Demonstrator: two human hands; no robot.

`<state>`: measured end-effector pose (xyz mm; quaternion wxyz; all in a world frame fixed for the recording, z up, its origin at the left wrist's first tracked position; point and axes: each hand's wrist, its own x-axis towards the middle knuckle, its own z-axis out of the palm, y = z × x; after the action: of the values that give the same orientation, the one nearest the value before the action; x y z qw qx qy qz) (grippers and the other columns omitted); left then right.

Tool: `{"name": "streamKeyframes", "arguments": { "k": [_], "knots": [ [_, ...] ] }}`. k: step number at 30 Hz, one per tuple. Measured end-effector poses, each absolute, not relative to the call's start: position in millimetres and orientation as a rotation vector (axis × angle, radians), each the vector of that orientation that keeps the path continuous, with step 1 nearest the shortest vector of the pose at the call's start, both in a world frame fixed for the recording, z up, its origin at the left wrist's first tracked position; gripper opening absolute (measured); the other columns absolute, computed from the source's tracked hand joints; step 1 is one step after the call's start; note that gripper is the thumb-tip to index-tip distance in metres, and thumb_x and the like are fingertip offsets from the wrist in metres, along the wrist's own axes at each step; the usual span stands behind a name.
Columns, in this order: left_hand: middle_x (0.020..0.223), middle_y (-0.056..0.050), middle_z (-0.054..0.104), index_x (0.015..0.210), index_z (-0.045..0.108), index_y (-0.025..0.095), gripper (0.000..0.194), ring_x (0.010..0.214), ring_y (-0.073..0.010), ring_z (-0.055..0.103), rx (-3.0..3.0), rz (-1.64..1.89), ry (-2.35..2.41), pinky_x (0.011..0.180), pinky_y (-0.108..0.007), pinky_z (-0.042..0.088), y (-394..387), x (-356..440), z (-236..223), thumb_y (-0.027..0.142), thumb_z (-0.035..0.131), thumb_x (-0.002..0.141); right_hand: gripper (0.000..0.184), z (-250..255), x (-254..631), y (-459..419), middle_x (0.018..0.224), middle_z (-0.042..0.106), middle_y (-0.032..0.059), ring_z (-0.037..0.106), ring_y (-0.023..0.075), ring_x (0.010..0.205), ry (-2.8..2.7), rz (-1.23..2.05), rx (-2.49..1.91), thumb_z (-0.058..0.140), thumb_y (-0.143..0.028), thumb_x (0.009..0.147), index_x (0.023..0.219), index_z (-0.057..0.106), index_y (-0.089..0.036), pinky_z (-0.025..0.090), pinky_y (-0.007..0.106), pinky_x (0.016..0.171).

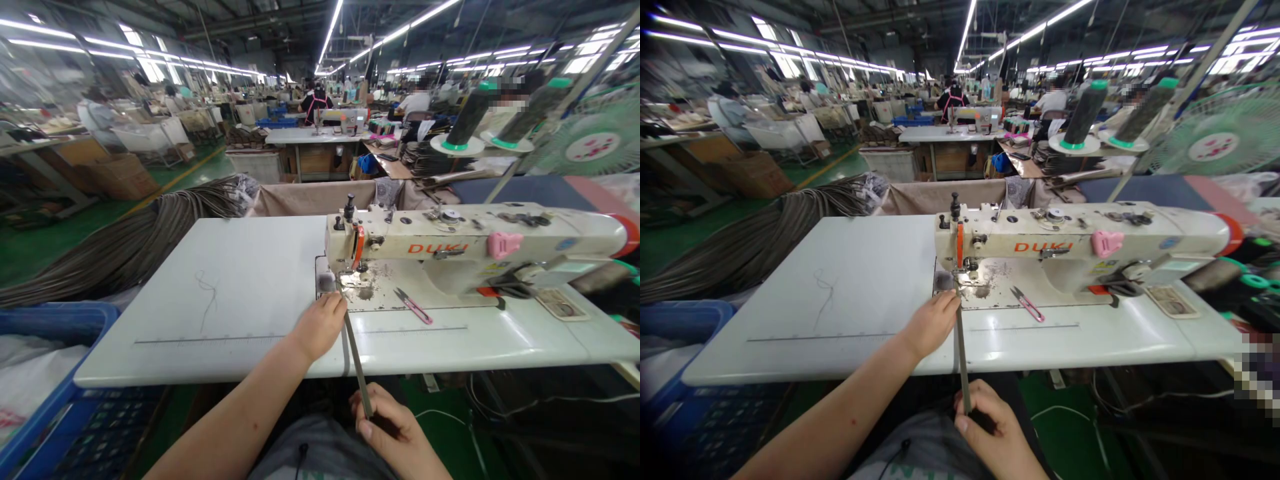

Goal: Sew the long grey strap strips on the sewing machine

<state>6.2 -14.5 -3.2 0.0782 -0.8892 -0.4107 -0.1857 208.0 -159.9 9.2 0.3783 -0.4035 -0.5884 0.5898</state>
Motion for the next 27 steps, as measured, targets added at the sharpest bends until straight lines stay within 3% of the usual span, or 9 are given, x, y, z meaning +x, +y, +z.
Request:
{"name": "streamKeyframes", "arguments": {
  "k": [3, 6, 9, 15, 27],
  "knots": [
    [0.123, -0.016, 0.066, 0.119, 0.061, 0.011, 0.022, 0.124, -0.027, 0.062, -2.672, -0.556, -1.245, 0.112, -0.04, 0.05, -15.5, 6.8, 0.0, 0.011, 0.052, 0.098, 0.031, 5.4, 205.5, -160.0, 0.099, 0.072, 0.0094, 0.067, 0.0264, 0.094, -1.438, 1.514, -1.107, 0.069, -0.053, 0.094, 0.1, 0.079, -0.023, 0.052, 0.037, 0.087],
    [0.122, -0.015, 0.066, 0.116, 0.061, 0.012, 0.02, 0.12, -0.0266, 0.063, -2.667, -0.538, -1.255, 0.111, -0.04, 0.05, -16.0, 7.2, 1.5, 0.011, 0.052, 0.098, 0.039, 6.6, 203.4, -161.1, 0.089, 0.076, 0.0086, 0.067, 0.0244, 0.083, -1.321, 1.646, -1.122, 0.066, -0.055, 0.096, 0.112, 0.077, -0.022, 0.052, 0.036, 0.079],
    [0.122, -0.014, 0.066, 0.117, 0.062, 0.011, 0.021, 0.12, -0.0269, 0.063, -2.643, -0.526, -1.232, 0.112, -0.04, 0.049, -15.8, 7.1, 0.8, 0.011, 0.052, 0.098, 0.038, 13.3, 202.4, -162.3, 0.078, 0.074, 0.0066, 0.065, 0.0222, 0.075, -1.308, 1.694, -1.117, 0.067, -0.055, 0.096, 0.097, 0.077, -0.019, 0.05, 0.034, 0.074],
    [0.121, -0.014, 0.065, 0.116, 0.061, 0.012, 0.022, 0.122, -0.0265, 0.061, -2.664, -0.493, -1.211, 0.112, -0.041, 0.048, -14.9, 6.0, -2.2, 0.009, 0.048, 0.098, 0.046, 24.9, 204.8, -164.9, 0.076, 0.07, 0.0065, 0.064, 0.0217, 0.076, -1.442, 1.64, -1.057, 0.061, -0.056, 0.099, 0.078, 0.076, -0.018, 0.049, 0.033, 0.076],
    [0.119, -0.014, 0.067, 0.114, 0.062, 0.015, 0.024, 0.123, -0.0274, 0.061, -2.683, -0.546, -1.222, 0.113, -0.046, 0.048, -13.5, 5.9, -1.4, 0.008, 0.046, 0.098, 0.048, 23.7, 207.5, -165.8, 0.076, 0.071, 0.0075, 0.065, 0.0222, 0.076, -1.492, 1.628, -1.034, 0.061, -0.057, 0.099, 0.077, 0.079, -0.018, 0.049, 0.033, 0.075]
  ]
}}
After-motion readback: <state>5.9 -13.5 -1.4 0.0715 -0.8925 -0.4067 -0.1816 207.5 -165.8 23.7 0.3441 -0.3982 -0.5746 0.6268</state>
